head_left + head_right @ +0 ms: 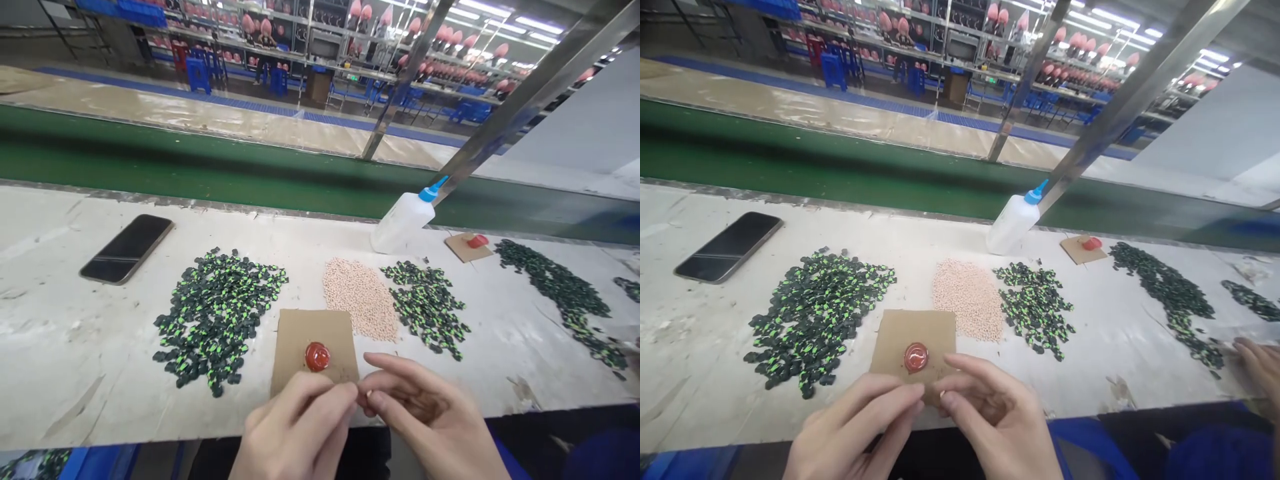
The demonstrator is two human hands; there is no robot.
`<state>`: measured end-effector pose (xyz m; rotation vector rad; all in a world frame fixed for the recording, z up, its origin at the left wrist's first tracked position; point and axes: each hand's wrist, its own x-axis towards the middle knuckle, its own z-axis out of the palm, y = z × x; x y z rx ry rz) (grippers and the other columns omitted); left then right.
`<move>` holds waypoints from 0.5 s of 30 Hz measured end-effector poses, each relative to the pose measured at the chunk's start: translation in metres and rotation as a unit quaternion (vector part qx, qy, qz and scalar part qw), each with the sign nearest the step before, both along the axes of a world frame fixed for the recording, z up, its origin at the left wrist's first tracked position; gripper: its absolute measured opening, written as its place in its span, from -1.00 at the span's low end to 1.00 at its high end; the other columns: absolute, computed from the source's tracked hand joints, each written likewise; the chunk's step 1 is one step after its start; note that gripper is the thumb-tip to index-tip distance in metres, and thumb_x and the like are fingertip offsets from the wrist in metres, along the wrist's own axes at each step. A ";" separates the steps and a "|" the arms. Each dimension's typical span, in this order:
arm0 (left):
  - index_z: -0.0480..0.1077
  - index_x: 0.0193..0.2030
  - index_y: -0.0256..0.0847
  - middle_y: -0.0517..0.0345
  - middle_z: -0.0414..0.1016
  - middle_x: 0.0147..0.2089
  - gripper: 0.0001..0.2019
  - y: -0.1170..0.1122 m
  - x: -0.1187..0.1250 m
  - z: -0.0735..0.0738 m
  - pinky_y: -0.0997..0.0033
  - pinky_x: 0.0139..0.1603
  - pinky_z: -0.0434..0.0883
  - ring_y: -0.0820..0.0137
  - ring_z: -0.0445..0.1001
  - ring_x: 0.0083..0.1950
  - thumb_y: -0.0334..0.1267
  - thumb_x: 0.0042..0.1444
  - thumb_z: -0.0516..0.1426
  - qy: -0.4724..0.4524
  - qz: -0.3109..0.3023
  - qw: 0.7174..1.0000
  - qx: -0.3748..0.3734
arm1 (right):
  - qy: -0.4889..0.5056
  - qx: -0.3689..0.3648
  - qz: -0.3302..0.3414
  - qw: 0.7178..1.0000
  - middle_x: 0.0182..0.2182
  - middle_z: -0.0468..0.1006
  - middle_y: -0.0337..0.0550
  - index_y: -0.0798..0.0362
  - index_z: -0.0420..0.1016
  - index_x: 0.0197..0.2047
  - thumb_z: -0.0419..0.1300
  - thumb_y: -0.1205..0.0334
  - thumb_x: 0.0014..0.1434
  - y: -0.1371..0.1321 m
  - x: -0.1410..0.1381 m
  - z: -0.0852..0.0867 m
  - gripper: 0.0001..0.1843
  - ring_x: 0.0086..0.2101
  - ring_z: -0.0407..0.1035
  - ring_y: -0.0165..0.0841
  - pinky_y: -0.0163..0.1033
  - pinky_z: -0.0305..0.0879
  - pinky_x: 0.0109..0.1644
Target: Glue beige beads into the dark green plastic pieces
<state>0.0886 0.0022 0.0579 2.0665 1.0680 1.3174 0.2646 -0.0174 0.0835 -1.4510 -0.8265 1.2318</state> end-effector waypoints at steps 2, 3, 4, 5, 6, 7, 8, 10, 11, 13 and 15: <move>0.50 0.10 -0.13 0.09 0.65 -0.25 -0.64 0.002 0.002 -0.004 0.62 -0.31 0.56 0.44 0.66 -0.38 -0.58 0.31 0.07 0.037 -0.024 0.999 0.028 | -0.020 0.007 0.004 1.000 -0.37 0.81 -0.16 -0.11 0.78 -0.12 0.54 -0.06 0.06 -0.005 -0.006 0.002 -0.66 -0.37 0.72 -0.24 -0.26 0.71 -0.20; 0.49 0.12 -0.15 0.07 0.66 -0.23 -0.64 0.003 0.002 -0.006 0.61 -0.30 0.57 0.43 0.67 -0.37 -0.57 0.32 0.06 0.045 -0.033 0.998 0.034 | -0.038 0.019 0.012 0.999 -0.36 0.81 -0.15 -0.11 0.77 -0.10 0.51 -0.10 0.09 -0.006 -0.007 0.002 -0.64 -0.37 0.72 -0.22 -0.23 0.72 -0.19; 0.49 0.12 -0.15 0.04 0.68 -0.21 -0.64 0.004 0.002 -0.008 0.60 -0.27 0.58 0.41 0.68 -0.34 -0.56 0.33 0.05 0.049 -0.038 0.997 0.038 | -0.060 0.034 0.021 0.997 -0.36 0.81 -0.14 -0.11 0.77 -0.08 0.47 -0.12 0.13 -0.006 -0.007 0.001 -0.64 -0.37 0.73 -0.21 -0.22 0.73 -0.19; 0.49 0.12 -0.15 0.02 0.69 -0.18 -0.65 0.005 0.002 -0.009 0.59 -0.25 0.58 0.40 0.70 -0.32 -0.55 0.35 0.04 0.053 -0.041 0.997 0.042 | -0.085 0.052 0.028 0.995 -0.35 0.82 -0.14 -0.11 0.77 -0.06 0.44 -0.11 0.19 -0.006 -0.007 0.000 -0.65 -0.37 0.73 -0.21 -0.22 0.73 -0.18; 0.49 0.13 -0.15 0.00 0.70 -0.15 -0.66 0.006 0.001 -0.010 0.57 -0.24 0.58 0.39 0.71 -0.29 -0.52 0.38 0.02 0.058 -0.041 0.996 0.047 | -0.115 0.072 0.034 0.990 -0.34 0.82 -0.14 -0.13 0.76 -0.03 0.41 -0.07 0.23 -0.005 -0.006 -0.002 -0.69 -0.37 0.74 -0.20 -0.21 0.73 -0.16; 0.49 0.13 -0.15 -0.02 0.70 -0.13 -0.67 0.006 0.000 -0.011 0.55 -0.23 0.58 0.37 0.71 -0.27 -0.49 0.42 -0.01 0.064 -0.041 0.996 0.053 | -0.146 0.092 0.041 0.984 -0.32 0.82 -0.16 -0.15 0.76 0.00 0.39 0.01 0.27 -0.005 -0.004 -0.004 -0.73 -0.35 0.74 -0.20 -0.21 0.73 -0.13; 0.48 0.14 -0.15 -0.03 0.71 -0.12 -0.68 0.007 -0.002 -0.012 0.53 -0.23 0.58 0.37 0.71 -0.26 -0.45 0.46 -0.04 0.071 -0.044 0.995 0.057 | -0.178 0.111 0.049 0.977 -0.30 0.83 -0.18 -0.18 0.75 0.03 0.38 0.10 0.28 -0.005 -0.004 -0.006 -0.74 -0.33 0.75 -0.20 -0.20 0.72 -0.09; 0.48 0.16 -0.15 -0.04 0.70 -0.09 -0.68 0.008 -0.005 -0.014 0.51 -0.21 0.57 0.36 0.70 -0.23 -0.40 0.50 -0.06 0.084 -0.059 0.993 0.054 | -0.224 0.140 0.065 0.962 -0.26 0.83 -0.24 -0.25 0.73 0.07 0.36 0.26 0.26 -0.006 -0.004 -0.009 -0.66 -0.28 0.76 -0.19 -0.18 0.69 0.00; 0.48 0.16 -0.14 -0.03 0.70 -0.08 -0.69 0.008 -0.007 -0.016 0.51 -0.20 0.56 0.37 0.70 -0.22 -0.40 0.50 -0.05 0.087 -0.066 0.993 0.046 | -0.233 0.146 0.065 0.959 -0.23 0.83 -0.26 -0.28 0.73 0.08 0.36 0.31 0.25 -0.008 -0.005 -0.011 -0.61 -0.26 0.76 -0.20 -0.18 0.68 0.02; 0.48 0.14 -0.12 0.03 0.69 -0.11 -0.71 0.007 -0.009 -0.018 0.53 -0.20 0.55 0.40 0.69 -0.24 -0.36 0.51 -0.04 0.090 -0.068 0.993 0.030 | -0.221 0.143 0.046 0.964 -0.20 0.82 -0.28 -0.30 0.73 0.08 0.35 0.34 0.24 -0.012 -0.010 -0.014 -0.59 -0.24 0.75 -0.21 -0.21 0.67 0.02; 0.47 0.10 -0.12 0.05 0.67 -0.18 -0.70 0.005 -0.009 -0.021 0.51 -0.23 0.54 0.40 0.68 -0.28 -0.25 0.55 -0.08 0.097 -0.048 0.994 0.036 | -0.186 0.122 0.018 0.975 -0.18 0.82 -0.26 -0.28 0.75 0.04 0.36 0.28 0.25 -0.016 -0.017 -0.017 -0.66 -0.24 0.75 -0.21 -0.24 0.68 -0.01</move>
